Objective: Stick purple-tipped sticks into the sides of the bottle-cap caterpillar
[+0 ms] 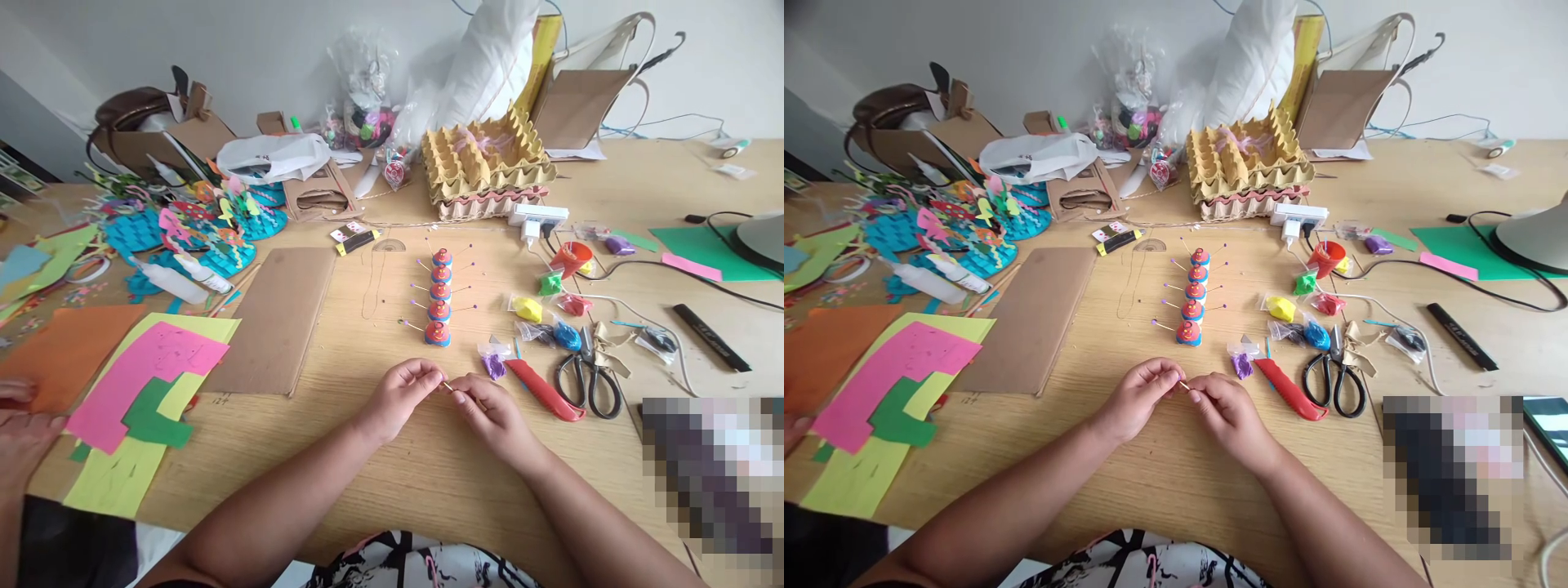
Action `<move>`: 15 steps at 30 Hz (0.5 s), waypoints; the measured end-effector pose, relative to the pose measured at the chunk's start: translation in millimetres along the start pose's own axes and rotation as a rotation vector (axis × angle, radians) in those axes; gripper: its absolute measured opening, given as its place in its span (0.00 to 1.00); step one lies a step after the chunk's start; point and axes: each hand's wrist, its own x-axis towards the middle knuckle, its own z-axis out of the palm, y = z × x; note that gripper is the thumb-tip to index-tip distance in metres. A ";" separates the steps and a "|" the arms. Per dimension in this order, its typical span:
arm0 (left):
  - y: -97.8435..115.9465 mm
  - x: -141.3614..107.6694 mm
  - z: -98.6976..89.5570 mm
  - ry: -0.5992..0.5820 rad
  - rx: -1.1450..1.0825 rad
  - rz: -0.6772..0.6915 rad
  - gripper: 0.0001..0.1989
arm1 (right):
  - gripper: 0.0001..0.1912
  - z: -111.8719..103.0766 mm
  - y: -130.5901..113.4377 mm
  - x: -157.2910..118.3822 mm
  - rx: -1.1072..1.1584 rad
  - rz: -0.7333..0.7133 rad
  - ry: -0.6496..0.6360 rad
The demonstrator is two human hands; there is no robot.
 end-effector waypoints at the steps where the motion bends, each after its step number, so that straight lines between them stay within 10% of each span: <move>1: 0.8 -0.3 0.7 -0.002 0.009 0.011 0.17 | 0.11 -0.3 0.4 0.5 -0.008 0.005 0.005; 15: 1.8 -0.7 0.7 -0.033 0.134 0.067 0.17 | 0.18 -1.0 8.9 1.4 0.152 0.186 0.020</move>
